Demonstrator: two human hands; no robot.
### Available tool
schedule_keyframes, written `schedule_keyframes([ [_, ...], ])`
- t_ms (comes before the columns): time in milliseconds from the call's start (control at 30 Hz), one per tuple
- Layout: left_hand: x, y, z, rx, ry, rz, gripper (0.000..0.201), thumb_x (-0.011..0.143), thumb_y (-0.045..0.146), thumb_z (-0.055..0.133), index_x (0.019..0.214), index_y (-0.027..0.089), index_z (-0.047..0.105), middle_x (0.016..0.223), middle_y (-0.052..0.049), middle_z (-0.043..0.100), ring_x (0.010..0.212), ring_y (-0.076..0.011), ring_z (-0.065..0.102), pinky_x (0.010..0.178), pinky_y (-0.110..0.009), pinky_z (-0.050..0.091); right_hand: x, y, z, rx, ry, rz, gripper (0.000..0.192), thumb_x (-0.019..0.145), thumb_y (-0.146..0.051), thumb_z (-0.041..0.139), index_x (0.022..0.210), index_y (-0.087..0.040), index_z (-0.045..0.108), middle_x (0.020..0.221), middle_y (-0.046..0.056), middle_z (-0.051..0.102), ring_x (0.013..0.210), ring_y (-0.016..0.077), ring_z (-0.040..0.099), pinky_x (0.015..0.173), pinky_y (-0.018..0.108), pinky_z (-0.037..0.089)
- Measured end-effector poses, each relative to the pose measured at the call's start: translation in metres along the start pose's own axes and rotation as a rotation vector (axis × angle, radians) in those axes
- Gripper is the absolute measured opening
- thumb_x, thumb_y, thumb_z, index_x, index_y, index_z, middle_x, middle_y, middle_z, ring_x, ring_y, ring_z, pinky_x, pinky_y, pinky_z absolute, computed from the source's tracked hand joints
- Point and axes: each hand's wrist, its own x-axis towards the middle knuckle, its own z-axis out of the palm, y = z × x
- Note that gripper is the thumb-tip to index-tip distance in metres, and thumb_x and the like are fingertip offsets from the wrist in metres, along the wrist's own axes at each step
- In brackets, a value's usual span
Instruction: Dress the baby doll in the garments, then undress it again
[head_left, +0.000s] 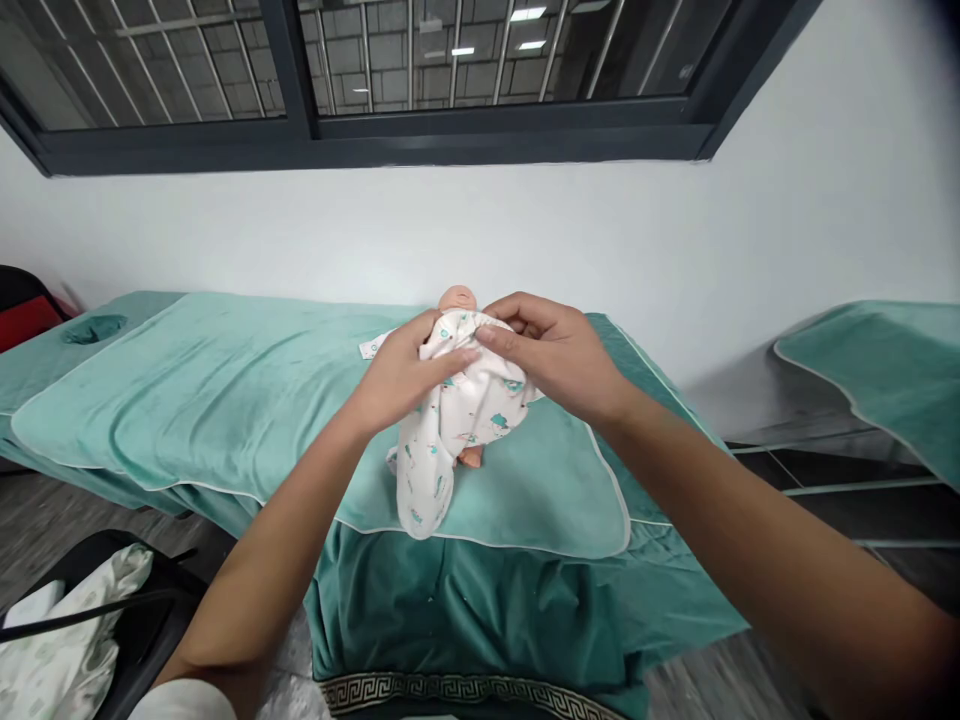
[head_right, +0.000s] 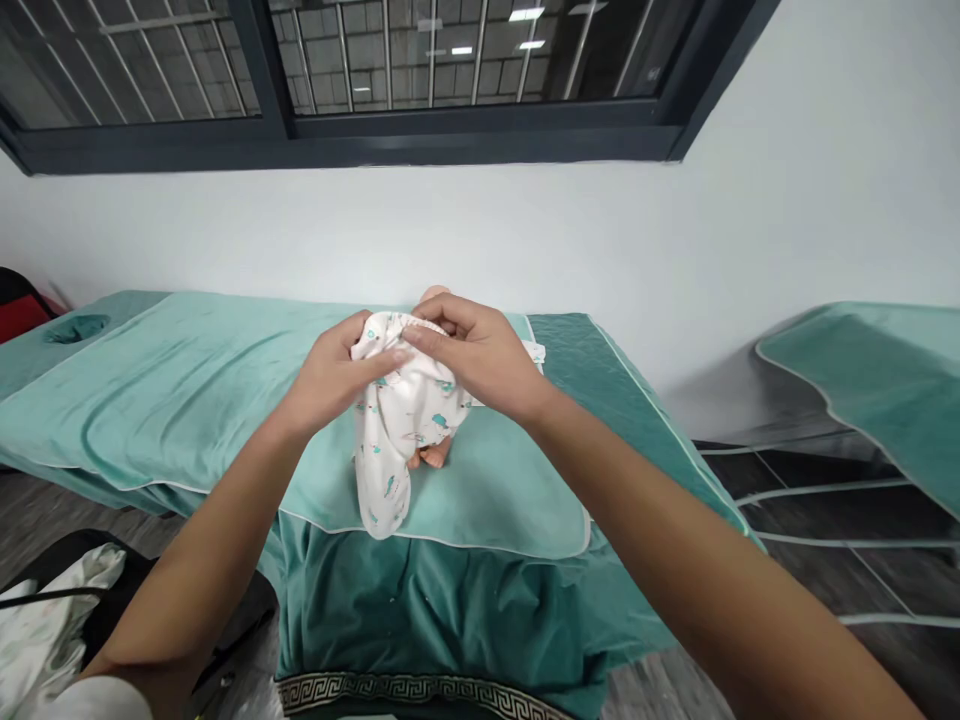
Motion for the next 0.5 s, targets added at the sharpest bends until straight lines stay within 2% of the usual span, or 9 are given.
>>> schedule_keyframes([
  [67,0.003,-0.009,-0.003,-0.113,0.073,-0.031,0.027,0.082,0.041,0.073,0.088,0.018,0.061,0.081,0.001,0.061,0.075,-0.0142,0.06,0.069,-0.026,0.049,-0.002,0.001,-0.007,0.006,-0.108,0.091,0.037,0.079,-0.056,0.072,0.086,-0.02,0.069,0.075,0.0,0.064,0.065,0.0128,0.057,0.057,0.024,0.042],
  [133,0.004,-0.015,-0.004,-0.244,0.126,-0.05,0.029,0.082,0.043,0.072,0.09,0.019,0.059,0.08,0.001,0.06,0.072,-0.0125,0.06,0.067,-0.024,0.048,-0.005,0.004,-0.012,0.008,-0.342,0.221,0.038,0.074,-0.056,0.075,0.082,-0.019,0.07,0.072,0.0,0.064,0.062,0.0134,0.057,0.054,0.024,0.043],
  [200,0.004,-0.017,-0.002,-0.352,0.104,-0.097,0.033,0.082,0.045,0.072,0.096,0.019,0.06,0.084,0.0,0.063,0.074,-0.013,0.062,0.068,-0.024,0.05,-0.008,0.01,-0.014,0.001,-0.5,0.321,0.037,0.071,-0.054,0.078,0.078,-0.018,0.071,0.071,0.0,0.065,0.063,0.0148,0.059,0.053,0.024,0.044],
  [233,0.003,-0.018,0.0,-0.388,0.07,-0.136,0.036,0.081,0.047,0.073,0.1,0.018,0.061,0.087,-0.001,0.065,0.077,-0.0139,0.064,0.07,-0.025,0.05,-0.008,0.014,-0.013,0.013,-0.491,0.337,0.036,0.071,-0.053,0.078,0.077,-0.018,0.071,0.072,0.001,0.066,0.064,0.0155,0.06,0.054,0.024,0.045],
  [267,0.002,-0.018,0.002,-0.417,0.025,-0.181,0.04,0.08,0.047,0.073,0.104,0.017,0.062,0.09,-0.003,0.067,0.079,-0.0152,0.065,0.071,-0.025,0.051,-0.008,0.019,-0.012,0.047,-0.424,0.33,0.035,0.072,-0.051,0.078,0.078,-0.018,0.071,0.074,0.001,0.068,0.066,0.016,0.062,0.056,0.024,0.046],
  [367,-0.004,-0.021,0.007,-0.445,-0.173,-0.331,0.049,0.074,0.046,0.079,0.11,0.015,0.065,0.091,-0.007,0.071,0.081,-0.0197,0.068,0.072,-0.029,0.053,-0.004,0.035,-0.008,0.241,-0.123,0.277,0.028,0.078,-0.046,0.073,0.087,-0.019,0.071,0.081,0.001,0.07,0.074,0.018,0.064,0.063,0.026,0.049],
  [433,-0.008,-0.025,0.007,-0.422,-0.352,-0.429,0.05,0.07,0.043,0.083,0.107,0.013,0.069,0.089,-0.009,0.073,0.081,-0.0227,0.068,0.072,-0.033,0.053,0.0,0.044,-0.007,0.345,0.019,0.267,0.023,0.079,-0.043,0.071,0.085,-0.021,0.07,0.081,0.001,0.071,0.076,0.0192,0.065,0.064,0.027,0.049],
  [467,-0.009,-0.028,0.007,-0.415,-0.408,-0.46,0.048,0.069,0.042,0.084,0.103,0.012,0.07,0.089,-0.01,0.073,0.081,-0.0235,0.069,0.073,-0.034,0.053,0.001,0.047,-0.007,0.375,0.066,0.268,0.021,0.079,-0.042,0.07,0.083,-0.022,0.069,0.081,0.001,0.071,0.077,0.0197,0.065,0.064,0.027,0.049],
  [500,-0.009,-0.032,0.008,-0.426,-0.416,-0.47,0.047,0.068,0.042,0.084,0.102,0.011,0.071,0.09,-0.011,0.074,0.082,-0.0236,0.069,0.074,-0.034,0.053,0.002,0.05,-0.007,0.397,0.099,0.272,0.021,0.079,-0.043,0.071,0.081,-0.022,0.069,0.081,0.002,0.071,0.077,0.02,0.065,0.064,0.027,0.049],
])
